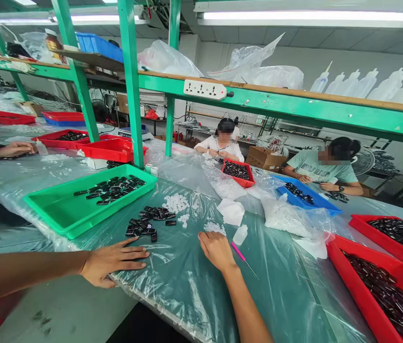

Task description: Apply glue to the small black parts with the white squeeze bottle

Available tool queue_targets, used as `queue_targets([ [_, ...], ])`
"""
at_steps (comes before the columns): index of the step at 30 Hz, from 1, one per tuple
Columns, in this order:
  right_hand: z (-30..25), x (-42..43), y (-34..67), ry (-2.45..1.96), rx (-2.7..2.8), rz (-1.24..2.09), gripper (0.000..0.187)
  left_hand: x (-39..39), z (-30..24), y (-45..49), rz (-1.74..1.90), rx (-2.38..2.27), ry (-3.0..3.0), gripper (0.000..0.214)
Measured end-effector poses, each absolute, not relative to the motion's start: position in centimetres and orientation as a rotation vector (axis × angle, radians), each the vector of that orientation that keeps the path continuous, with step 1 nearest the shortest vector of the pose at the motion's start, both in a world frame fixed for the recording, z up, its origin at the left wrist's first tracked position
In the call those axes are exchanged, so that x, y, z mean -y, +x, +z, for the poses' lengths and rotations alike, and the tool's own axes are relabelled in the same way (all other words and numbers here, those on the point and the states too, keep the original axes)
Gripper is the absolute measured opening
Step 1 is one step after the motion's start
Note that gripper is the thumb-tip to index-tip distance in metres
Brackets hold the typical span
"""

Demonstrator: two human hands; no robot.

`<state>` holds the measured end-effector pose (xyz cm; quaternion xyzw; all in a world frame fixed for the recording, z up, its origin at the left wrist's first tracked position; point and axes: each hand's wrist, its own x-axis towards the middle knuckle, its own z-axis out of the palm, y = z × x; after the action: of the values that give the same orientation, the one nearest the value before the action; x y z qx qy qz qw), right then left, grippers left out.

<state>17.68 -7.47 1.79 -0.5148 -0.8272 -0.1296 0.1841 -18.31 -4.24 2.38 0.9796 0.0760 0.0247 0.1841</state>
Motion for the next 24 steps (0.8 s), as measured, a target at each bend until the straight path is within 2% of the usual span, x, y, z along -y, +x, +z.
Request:
queue_targets([
  [12, 1.0, 8.6, 17.3, -1.394, 2.308, -0.200, 0.026, 4.9, 1.9, -18.1, 0.106, -0.302, 2.889, 0.066],
  [18, 0.7, 9.0, 16.1, -1.355, 2.276, -0.064, 0.025, 4.8, -0.1, -19.0, 0.361, -0.492, 2.925, 0.068],
  [24, 0.2, 9.0, 15.2, -1.299, 2.276, 0.025, 0.026, 3.3, 0.2, -19.0, 0.497, -0.718, 2.902, 0.053],
])
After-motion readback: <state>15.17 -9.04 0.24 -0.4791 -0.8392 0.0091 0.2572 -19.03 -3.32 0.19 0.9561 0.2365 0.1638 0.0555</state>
